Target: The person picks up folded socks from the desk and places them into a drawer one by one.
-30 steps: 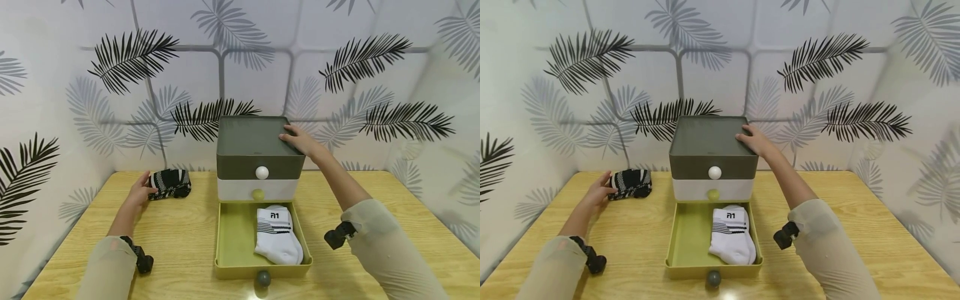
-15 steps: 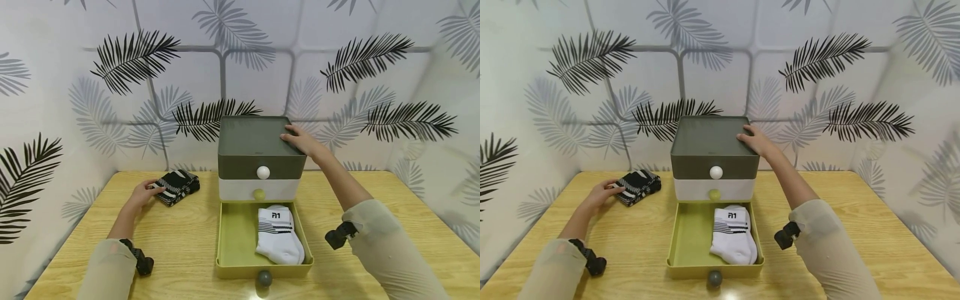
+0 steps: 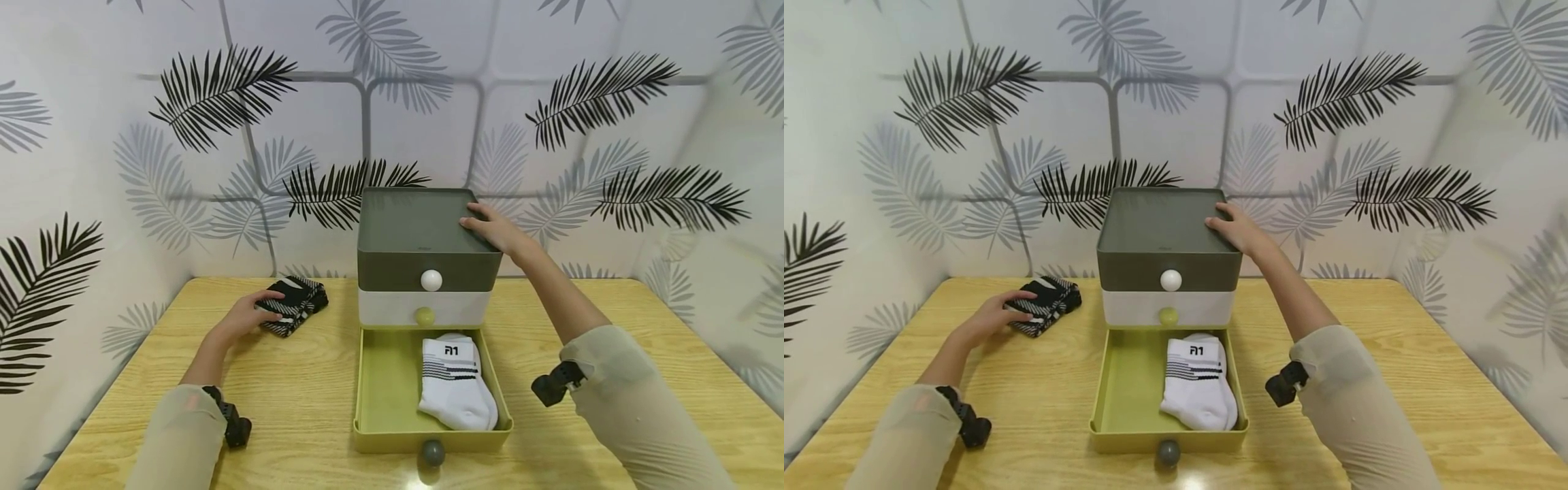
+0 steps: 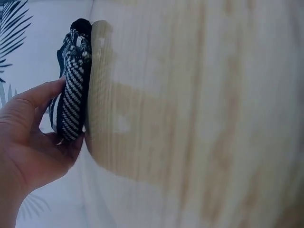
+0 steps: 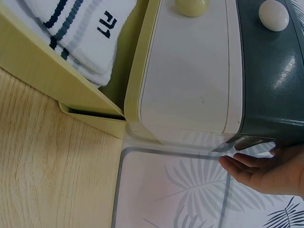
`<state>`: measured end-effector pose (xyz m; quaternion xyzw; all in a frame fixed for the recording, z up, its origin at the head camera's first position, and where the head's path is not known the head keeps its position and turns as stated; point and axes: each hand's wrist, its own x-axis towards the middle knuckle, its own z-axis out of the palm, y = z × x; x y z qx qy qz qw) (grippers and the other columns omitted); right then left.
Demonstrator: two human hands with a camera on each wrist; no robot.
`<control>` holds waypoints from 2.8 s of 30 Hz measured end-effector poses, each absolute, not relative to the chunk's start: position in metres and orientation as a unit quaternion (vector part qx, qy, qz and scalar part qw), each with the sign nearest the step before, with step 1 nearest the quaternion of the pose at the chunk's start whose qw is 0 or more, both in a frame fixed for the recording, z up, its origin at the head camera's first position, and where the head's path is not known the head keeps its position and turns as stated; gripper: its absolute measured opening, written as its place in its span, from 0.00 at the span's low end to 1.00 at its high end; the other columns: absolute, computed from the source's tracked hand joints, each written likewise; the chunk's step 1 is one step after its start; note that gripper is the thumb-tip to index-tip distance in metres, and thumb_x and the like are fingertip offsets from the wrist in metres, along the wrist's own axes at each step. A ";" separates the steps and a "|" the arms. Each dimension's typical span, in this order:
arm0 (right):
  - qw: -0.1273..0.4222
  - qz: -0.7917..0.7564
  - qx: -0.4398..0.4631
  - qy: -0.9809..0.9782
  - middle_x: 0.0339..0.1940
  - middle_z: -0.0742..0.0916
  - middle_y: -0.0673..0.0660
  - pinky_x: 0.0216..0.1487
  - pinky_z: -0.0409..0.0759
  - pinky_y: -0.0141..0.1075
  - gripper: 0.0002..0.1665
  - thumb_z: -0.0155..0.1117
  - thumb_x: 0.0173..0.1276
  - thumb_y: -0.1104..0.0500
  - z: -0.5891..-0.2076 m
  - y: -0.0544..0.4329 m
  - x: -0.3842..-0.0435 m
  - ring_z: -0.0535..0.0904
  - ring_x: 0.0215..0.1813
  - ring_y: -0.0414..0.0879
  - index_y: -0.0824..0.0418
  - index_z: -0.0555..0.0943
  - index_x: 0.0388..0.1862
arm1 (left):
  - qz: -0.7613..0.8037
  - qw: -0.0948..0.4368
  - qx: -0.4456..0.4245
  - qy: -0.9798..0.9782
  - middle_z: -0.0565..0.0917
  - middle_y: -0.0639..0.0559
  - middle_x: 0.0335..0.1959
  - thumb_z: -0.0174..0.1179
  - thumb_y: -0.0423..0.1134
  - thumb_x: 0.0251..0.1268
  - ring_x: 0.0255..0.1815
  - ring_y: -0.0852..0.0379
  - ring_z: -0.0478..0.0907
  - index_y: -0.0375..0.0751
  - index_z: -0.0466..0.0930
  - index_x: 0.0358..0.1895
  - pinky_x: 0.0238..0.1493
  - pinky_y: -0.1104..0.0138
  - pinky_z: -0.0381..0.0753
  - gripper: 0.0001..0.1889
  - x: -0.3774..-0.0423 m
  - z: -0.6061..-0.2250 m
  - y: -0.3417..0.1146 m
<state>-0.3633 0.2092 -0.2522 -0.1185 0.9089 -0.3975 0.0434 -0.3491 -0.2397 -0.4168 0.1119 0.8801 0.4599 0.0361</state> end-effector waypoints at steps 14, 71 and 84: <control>0.041 -0.406 -0.116 0.906 0.73 0.46 0.65 0.67 0.44 0.51 0.38 0.45 0.72 0.50 -0.253 0.210 -0.364 0.40 0.72 0.59 0.65 0.46 0.73 | 0.437 0.118 0.120 0.884 0.48 0.26 0.67 0.60 0.37 0.59 0.63 0.29 0.52 0.30 0.56 0.67 0.57 0.43 0.59 0.35 -0.343 -0.403 -0.230; 0.050 -0.407 -0.112 0.905 0.73 0.45 0.64 0.66 0.45 0.53 0.40 0.45 0.72 0.47 -0.252 0.210 -0.365 0.40 0.72 0.59 0.62 0.46 0.74 | 0.586 0.219 0.121 0.771 0.56 0.36 0.65 0.61 0.35 0.60 0.17 0.62 0.54 0.38 0.57 0.70 0.20 0.71 0.61 0.35 -0.328 -0.403 -0.237; 0.050 -0.409 -0.114 0.904 0.73 0.43 0.64 0.67 0.43 0.53 0.39 0.45 0.72 0.48 -0.254 0.209 -0.365 0.38 0.72 0.60 0.63 0.46 0.74 | 0.626 0.171 0.123 0.751 0.46 0.35 0.70 0.60 0.33 0.61 0.13 0.66 0.54 0.39 0.54 0.71 0.23 0.72 0.64 0.36 -0.312 -0.386 -0.223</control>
